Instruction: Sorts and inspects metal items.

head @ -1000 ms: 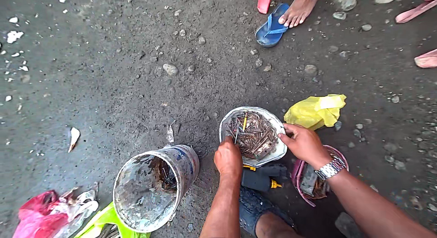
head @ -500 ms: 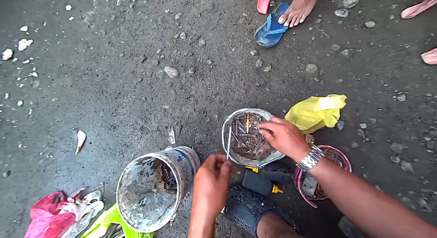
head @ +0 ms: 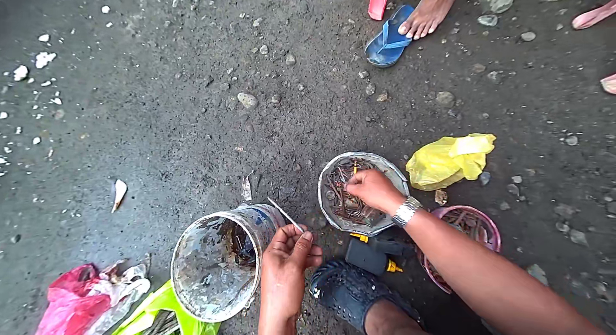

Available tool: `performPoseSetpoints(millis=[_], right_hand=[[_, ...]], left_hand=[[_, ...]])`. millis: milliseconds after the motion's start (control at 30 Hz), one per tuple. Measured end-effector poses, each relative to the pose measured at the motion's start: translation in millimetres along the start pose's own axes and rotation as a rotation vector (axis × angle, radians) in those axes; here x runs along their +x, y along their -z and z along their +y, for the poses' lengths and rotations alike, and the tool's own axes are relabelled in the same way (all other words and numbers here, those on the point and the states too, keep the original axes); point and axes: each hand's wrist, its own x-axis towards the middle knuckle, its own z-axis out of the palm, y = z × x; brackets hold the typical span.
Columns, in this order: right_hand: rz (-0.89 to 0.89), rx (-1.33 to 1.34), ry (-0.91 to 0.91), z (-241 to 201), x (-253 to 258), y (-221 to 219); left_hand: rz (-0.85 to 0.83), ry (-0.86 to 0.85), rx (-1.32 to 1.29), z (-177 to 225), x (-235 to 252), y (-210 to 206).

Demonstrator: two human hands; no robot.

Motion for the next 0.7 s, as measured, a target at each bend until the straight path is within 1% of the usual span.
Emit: performPoseSetpoints(millis=[67,133,167,233,267,333,367,400,433,467,500,533,567,633,667,700], right_hand=[[-0.038,0.278,0.072,7.3,-24.3,6.9],[-0.079,0.473,0.113,9.9,-44.8,13.2],[-0.093,0.515,0.128,11.3,-52.0,16.2],[-0.087,0.464,0.169,14.8,-60.5,21.6],[-0.067,0.378,0.200,17.2,-61.5,23.4],[-0.002,0.175,0.231,22.9,-58.9,25.3],[0.029,0.097,0.222,25.5,-57.2,26.5],[0.055,0.044,0.216,28.6,-55.3,27.8],[0.074,0.003,0.221,31.8,-52.9,29.2],[0.082,-0.028,0.227,33.6,-51.0,30.0],[0.084,-0.060,0.234,35.3,-49.3,29.9],[0.090,-0.092,0.242,37.3,-47.7,29.3],[0.101,-0.116,0.250,38.9,-46.1,28.6],[0.114,-0.168,0.279,44.3,-42.7,29.8],[0.117,-0.193,0.297,48.0,-41.6,30.3],[0.110,-0.211,0.310,50.6,-41.3,31.1]], left_hand=[[-0.038,0.040,-0.074,-3.4,2.0,-7.1],[-0.077,0.048,-0.086,-3.1,1.1,-14.1],[-0.096,0.022,-0.066,-1.9,-1.4,-15.4],[-0.106,-0.115,0.043,6.2,-12.9,-6.9],[-0.075,-0.213,0.109,13.7,-21.7,6.1],[0.065,-0.379,0.210,30.0,-37.9,54.7],[0.175,-0.421,0.227,36.1,-44.0,87.1],[0.306,-0.424,0.222,40.1,-48.9,121.3],[0.456,-0.383,0.210,40.8,-52.9,155.0],[0.608,-0.289,0.205,37.1,-56.4,187.1],[0.741,-0.160,0.227,27.3,-59.1,217.6],[0.830,-0.014,0.277,12.4,-61.7,244.4],[0.882,0.125,0.326,-6.1,-63.4,266.4],[0.902,0.350,0.343,-46.6,-65.6,294.1],[0.904,0.427,0.299,-63.5,-67.0,301.6],[0.916,0.466,0.221,-76.6,-66.7,306.9]])
